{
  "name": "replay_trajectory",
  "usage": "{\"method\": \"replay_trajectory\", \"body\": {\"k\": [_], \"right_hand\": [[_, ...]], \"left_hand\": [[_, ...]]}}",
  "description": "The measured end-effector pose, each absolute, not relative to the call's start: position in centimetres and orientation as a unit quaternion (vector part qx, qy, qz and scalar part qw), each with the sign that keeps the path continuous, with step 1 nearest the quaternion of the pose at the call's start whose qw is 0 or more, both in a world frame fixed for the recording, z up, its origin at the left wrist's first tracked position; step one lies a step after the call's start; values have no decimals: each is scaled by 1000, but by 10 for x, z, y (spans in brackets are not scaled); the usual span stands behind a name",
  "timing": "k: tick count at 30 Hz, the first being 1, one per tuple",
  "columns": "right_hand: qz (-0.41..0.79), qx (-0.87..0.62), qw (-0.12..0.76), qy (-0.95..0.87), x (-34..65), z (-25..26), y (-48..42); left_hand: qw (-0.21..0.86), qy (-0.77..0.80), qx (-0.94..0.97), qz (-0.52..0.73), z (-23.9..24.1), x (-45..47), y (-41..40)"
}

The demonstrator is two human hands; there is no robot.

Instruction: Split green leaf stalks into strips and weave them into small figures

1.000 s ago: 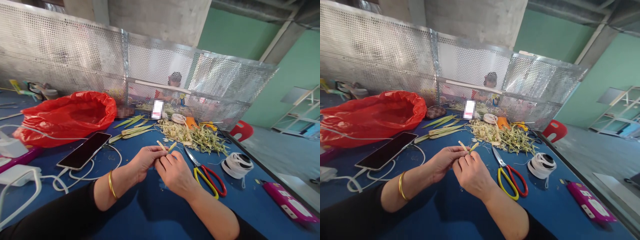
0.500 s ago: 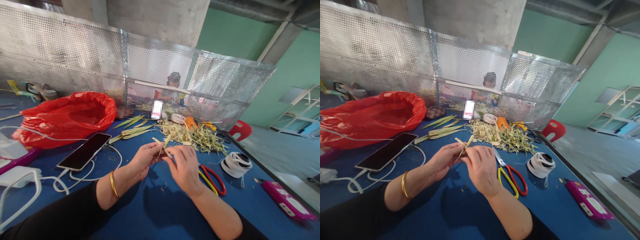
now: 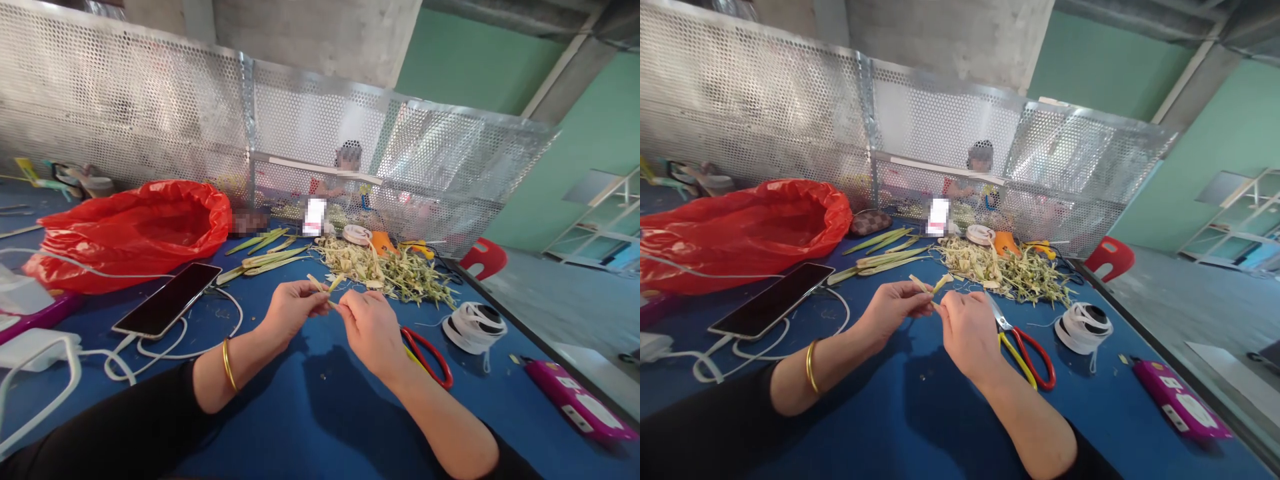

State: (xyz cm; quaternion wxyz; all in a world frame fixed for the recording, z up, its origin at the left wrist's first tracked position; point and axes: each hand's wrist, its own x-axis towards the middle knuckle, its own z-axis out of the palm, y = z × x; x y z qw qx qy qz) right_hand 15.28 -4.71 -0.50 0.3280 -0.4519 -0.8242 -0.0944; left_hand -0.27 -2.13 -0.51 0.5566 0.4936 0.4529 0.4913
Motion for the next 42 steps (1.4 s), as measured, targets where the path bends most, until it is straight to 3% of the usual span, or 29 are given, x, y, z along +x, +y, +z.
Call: {"method": "replay_trajectory", "body": {"k": [3,8,11,16,23,32,36,42], "right_hand": [[10,-482,366,-796,154,-5,-44],[364,-495,505,-606,158,-7,-30],[434,-463,539,-554,156,-6,-28],[400,-461,546,-574,151,-4,-33],[249,-522,537,-614,152,-12,-32],[403,-492,519,-571,169,-1,-24],[357,-489,476,-638,166,-2,-30],[269,-474,491,-679,170,-2,-26]], "left_hand": [[558,457,482,497,-3,-4,-22],[643,440,474,410,4,-8,-25],[654,431,495,377,4,-6,-27],[602,450,548,367,2,0,-29],[602,460,543,362,-1,3,-32],[670,416,446,424,8,-7,-29],[679,410,420,441,9,-8,-28],[695,407,430,408,9,-13,-24]]}}
